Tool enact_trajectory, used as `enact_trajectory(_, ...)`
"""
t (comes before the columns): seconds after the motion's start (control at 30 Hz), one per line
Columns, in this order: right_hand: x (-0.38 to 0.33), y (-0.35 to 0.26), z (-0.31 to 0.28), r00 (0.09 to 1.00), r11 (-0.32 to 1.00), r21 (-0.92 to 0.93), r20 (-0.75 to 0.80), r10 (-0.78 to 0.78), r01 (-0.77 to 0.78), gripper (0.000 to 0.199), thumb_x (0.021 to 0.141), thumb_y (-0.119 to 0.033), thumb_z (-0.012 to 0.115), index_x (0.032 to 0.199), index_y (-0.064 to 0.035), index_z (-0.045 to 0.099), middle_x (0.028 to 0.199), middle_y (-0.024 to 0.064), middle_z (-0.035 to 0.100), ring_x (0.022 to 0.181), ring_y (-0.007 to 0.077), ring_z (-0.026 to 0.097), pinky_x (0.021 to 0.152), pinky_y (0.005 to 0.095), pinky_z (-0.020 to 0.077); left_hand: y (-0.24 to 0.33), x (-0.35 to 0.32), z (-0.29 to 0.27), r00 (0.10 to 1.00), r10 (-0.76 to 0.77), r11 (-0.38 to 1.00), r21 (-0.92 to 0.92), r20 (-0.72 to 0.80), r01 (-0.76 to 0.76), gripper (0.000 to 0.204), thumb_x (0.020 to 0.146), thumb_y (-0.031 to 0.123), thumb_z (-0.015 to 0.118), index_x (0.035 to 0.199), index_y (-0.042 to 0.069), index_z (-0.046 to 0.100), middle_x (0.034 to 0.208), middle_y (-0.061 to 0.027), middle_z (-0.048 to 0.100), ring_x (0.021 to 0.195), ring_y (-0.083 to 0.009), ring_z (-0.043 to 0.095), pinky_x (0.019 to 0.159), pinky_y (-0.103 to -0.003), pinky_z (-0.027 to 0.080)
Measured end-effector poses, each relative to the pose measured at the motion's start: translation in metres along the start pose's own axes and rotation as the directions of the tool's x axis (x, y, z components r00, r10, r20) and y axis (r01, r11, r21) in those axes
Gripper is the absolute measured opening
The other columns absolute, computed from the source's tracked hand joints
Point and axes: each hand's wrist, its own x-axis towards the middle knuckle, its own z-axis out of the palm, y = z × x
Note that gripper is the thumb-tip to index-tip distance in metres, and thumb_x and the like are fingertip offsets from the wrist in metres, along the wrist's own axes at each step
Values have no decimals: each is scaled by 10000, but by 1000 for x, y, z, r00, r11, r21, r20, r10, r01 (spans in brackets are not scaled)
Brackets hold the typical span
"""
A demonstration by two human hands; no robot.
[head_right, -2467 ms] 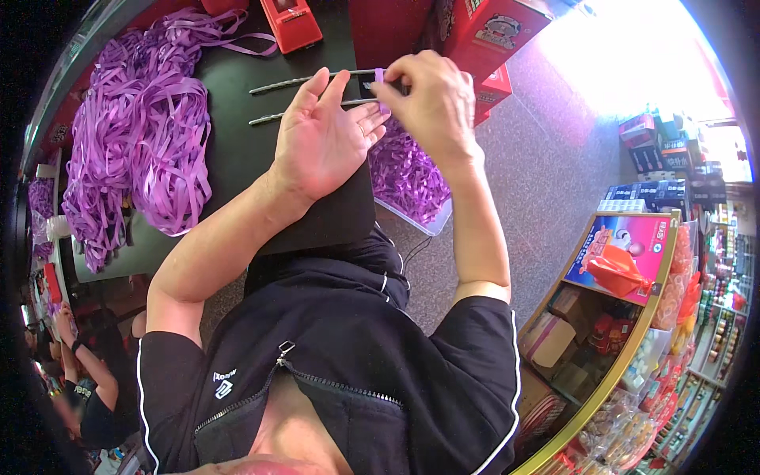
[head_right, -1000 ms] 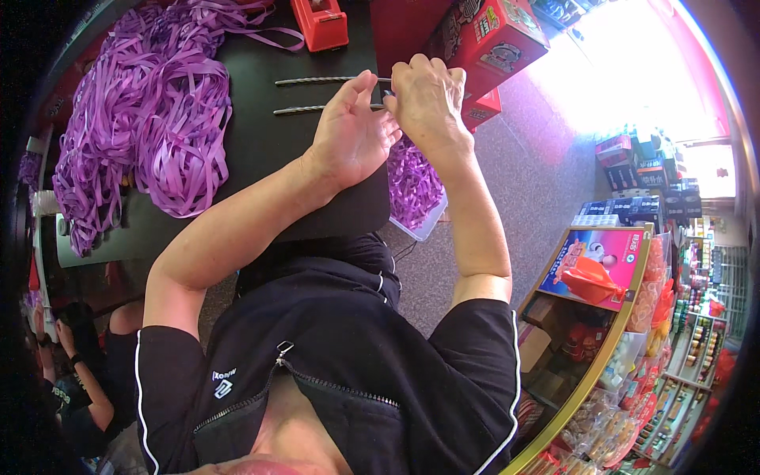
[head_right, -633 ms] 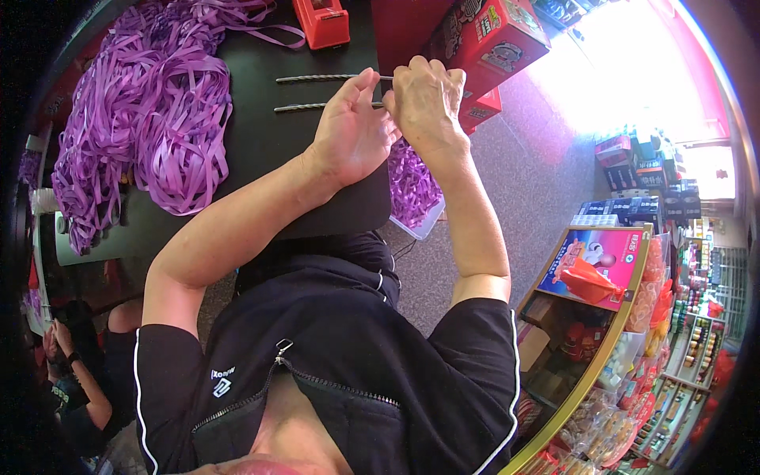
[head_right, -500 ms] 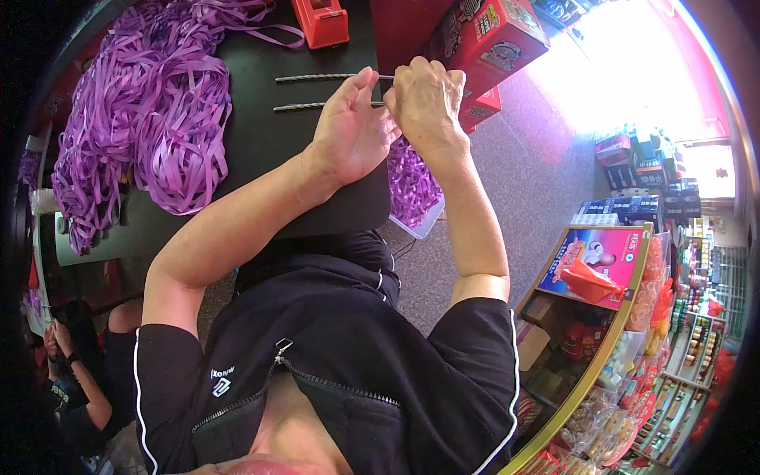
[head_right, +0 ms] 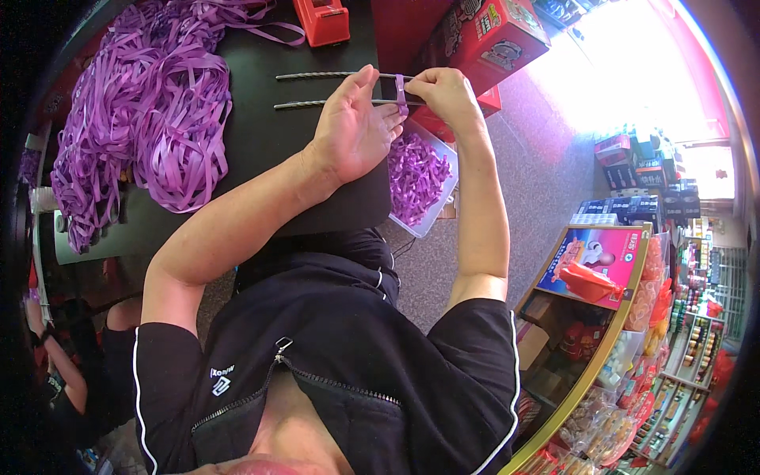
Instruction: Measuring, wrapping, and cutting purple ribbons using metal rods as a template and a tape dispenser.
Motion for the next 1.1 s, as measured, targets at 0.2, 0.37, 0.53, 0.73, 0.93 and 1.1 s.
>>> enact_trajectory(0.2,4,25,6,966,957,186,175,190,-222,229,799,-175,640,879,32,695,789,41,660,716,104,574,671,262,444,-1,-1,4,999,-10,1000,-7,32,10,928,874,554,492,1482,241,-134,1486,-329,-59,1419,-371,20,1143,-421,-36)
enact_trajectory(0.37,2,30,11,982,980,178,178,58,-90,264,814,-199,595,913,19,705,835,84,687,779,147,616,739,277,467,0,-1,3,998,24,1000,10,60,-25,950,870,553,499,1475,237,-161,1486,-328,-80,1420,-374,5,1143,-417,-44)
enact_trajectory(0.53,-21,4,1,993,981,170,-62,102,-90,332,855,-271,587,919,32,707,874,136,705,873,185,654,820,300,474,1,-3,3,999,-8,1000,14,50,7,956,868,549,503,1475,226,-161,1489,-321,-80,1421,-367,-1,1145,-420,-39)
enact_trajectory(0.73,-7,20,22,968,751,627,243,65,-208,294,875,-268,659,857,25,670,788,49,645,703,112,562,657,258,448,-1,-1,4,998,15,1000,13,62,-16,949,876,526,508,1478,209,-153,1490,-319,-85,1422,-370,3,1146,-421,-44)
enact_trajectory(0.93,-5,19,10,974,908,401,223,31,-121,326,865,-278,647,857,44,697,779,77,686,694,137,609,668,269,473,13,2,7,980,-140,973,165,-140,163,739,905,400,527,1471,87,169,1450,-325,192,1347,-354,270,1129,-440,179)
enact_trajectory(1.1,-6,-11,-18,977,995,-52,-194,-93,85,350,840,-363,615,880,-34,726,792,90,715,742,164,666,706,313,492,45,-21,46,998,-20,399,914,-66,68,416,912,267,529,1249,24,529,1207,-97,562,1167,-256,499,928,-427,424)
